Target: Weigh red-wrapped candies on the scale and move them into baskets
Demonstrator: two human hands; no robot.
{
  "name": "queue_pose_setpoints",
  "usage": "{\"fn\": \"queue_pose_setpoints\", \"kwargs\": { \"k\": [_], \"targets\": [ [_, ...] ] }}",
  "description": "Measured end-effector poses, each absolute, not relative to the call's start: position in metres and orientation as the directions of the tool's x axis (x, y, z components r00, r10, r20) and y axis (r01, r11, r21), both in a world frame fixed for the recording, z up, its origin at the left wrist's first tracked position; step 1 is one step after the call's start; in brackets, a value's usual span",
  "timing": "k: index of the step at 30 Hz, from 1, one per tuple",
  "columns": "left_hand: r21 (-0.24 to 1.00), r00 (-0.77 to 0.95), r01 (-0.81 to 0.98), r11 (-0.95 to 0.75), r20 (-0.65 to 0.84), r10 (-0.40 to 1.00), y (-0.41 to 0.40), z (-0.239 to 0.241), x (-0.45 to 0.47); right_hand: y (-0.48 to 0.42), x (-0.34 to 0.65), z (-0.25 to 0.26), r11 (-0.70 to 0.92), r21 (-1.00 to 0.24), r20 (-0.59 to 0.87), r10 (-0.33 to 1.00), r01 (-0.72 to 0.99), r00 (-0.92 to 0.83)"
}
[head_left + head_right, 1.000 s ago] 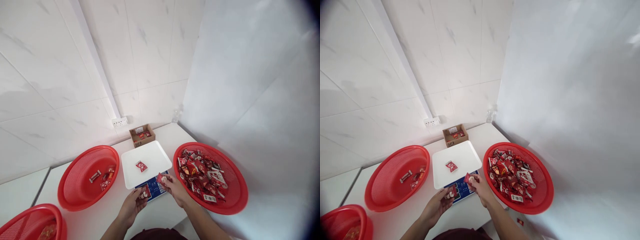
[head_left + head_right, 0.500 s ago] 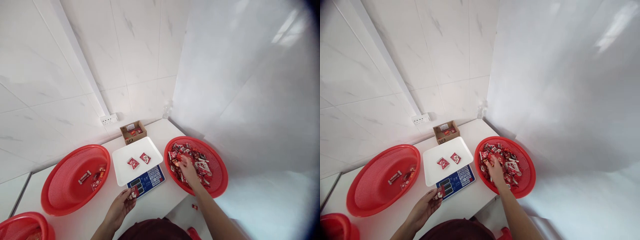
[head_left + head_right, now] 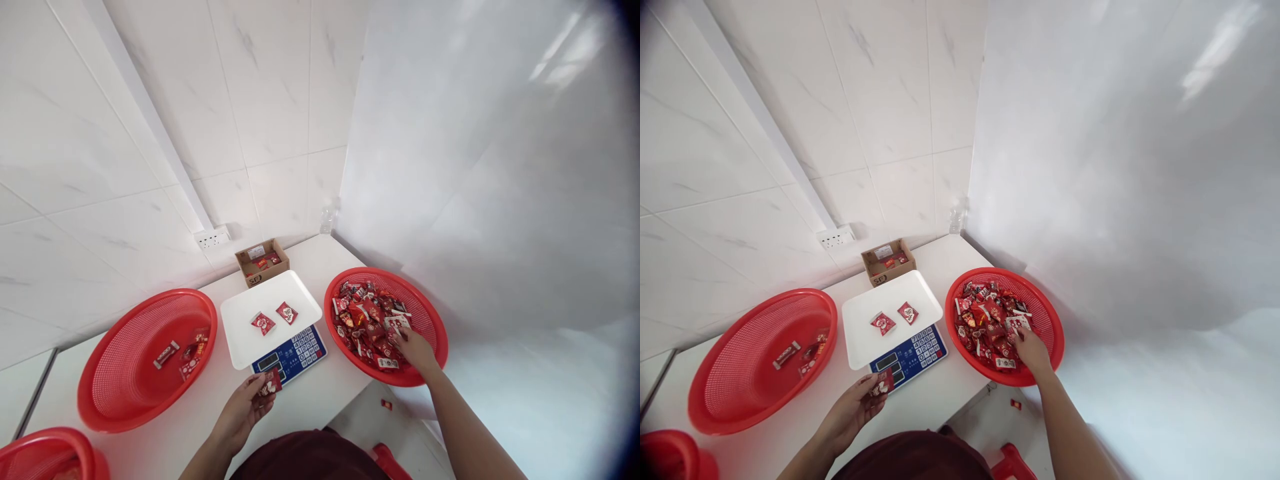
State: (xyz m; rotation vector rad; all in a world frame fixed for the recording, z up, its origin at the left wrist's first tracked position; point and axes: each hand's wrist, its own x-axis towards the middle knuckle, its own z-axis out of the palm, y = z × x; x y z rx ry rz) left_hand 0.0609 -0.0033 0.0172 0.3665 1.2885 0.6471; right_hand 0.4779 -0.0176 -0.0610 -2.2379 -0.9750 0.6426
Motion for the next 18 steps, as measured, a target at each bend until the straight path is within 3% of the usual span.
{"fn": "queue_pose_setpoints", "kwargs": {
  "k": [7,11,14,18],
  "targets": [
    [0.581,0.131,-0.228,0.781,-0.777,0.616,-0.005,0.016,0.058,-0.015,0.478,-0.051,-0.497,-0.847,-0.305,0.744,0.188,0.594],
    [0.578,0.133,-0.226,0.784,-0.779,0.613,-0.004,0.017,0.060,-0.015,0.473,-0.048,-0.474,-0.875,-0.360,0.769,0.094,0.528],
    [0.578,0.125,-0.219,0.786,-0.782,0.610,-0.004,0.018,0.061,-0.017,0.474,-0.048,-0.493,-0.858,-0.382,0.800,0.143,0.463],
    [0.574,0.125,-0.220,0.789,-0.785,0.606,-0.003,0.018,0.061,-0.016,0.480,-0.053,-0.545,-0.765,-0.358,0.803,0.344,0.476]
  ]
}}
